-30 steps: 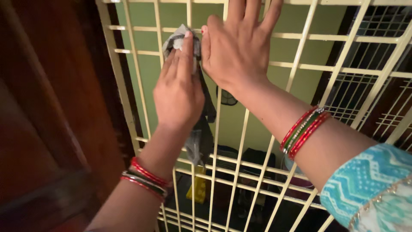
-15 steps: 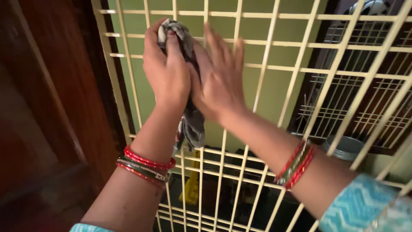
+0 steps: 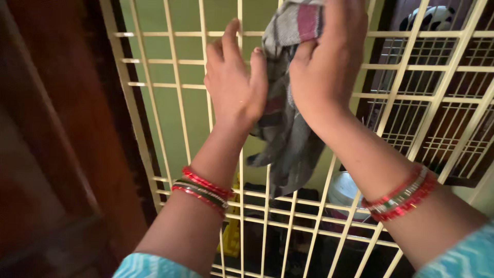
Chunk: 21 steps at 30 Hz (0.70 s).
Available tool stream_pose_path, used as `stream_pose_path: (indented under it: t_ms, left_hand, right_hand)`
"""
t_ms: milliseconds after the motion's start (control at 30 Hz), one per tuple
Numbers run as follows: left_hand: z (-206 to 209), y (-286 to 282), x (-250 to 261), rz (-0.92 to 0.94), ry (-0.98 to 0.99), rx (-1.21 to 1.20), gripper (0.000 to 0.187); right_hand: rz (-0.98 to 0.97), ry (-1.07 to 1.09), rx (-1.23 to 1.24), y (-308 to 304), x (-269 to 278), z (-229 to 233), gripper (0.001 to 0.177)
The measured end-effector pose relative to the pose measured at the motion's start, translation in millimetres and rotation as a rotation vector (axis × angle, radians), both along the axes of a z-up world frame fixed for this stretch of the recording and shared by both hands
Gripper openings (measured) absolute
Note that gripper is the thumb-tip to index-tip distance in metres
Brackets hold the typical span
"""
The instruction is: The person wipes the vertical and horizontal bars of a cream-colored metal security grille using a patterned cloth. The hands move systematically across the grille, rubbing the cloth along the bars to clean them.
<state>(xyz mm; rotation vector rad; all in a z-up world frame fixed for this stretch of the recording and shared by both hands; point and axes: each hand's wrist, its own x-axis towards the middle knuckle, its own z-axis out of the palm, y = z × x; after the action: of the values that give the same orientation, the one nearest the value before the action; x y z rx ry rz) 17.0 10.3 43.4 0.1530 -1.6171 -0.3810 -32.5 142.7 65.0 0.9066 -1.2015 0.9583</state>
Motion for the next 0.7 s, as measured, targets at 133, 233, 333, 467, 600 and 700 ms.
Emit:
stream_pose_path:
  t_ms: [133, 233, 333, 467, 600, 700]
  left_hand:
    - [-15.8, -7.0, -14.5, 0.192, -0.037, -0.142, 0.087]
    - [-22.9, -13.2, -19.0, 0.207, -0.088, -0.172, 0.088]
    - [-27.0, -18.4, -14.2, 0.180, -0.088, -0.245, 0.091]
    - [-28.9, -18.1, -9.1, 0.204, -0.134, -0.262, 0.094]
    - [-30.0, -16.7, -13.1, 0.239, -0.175, -0.220, 0.098]
    - [-33.3, -18.7, -15.8, 0.216, -0.103, -0.236, 0.092]
  right_hand:
    - [-0.297, 0.049, 0.172, -17.3, -12.8, -25.9, 0.041]
    - [-0.345, 0.099, 0.198, -20.7, -15.9, -39.0, 0.035]
    - [-0.338, 0.147, 0.242, -13.5, -13.4, -41.3, 0.026]
    - [-0.254, -0.016, 0.390, -7.1, -13.7, -16.8, 0.028]
    - [-0.213, 0.045, 0.207, -7.8, -16.0, -15.6, 0.027]
    - [-0.255, 0.134, 0.289, -12.1, -5.3, -46.5, 0.035]
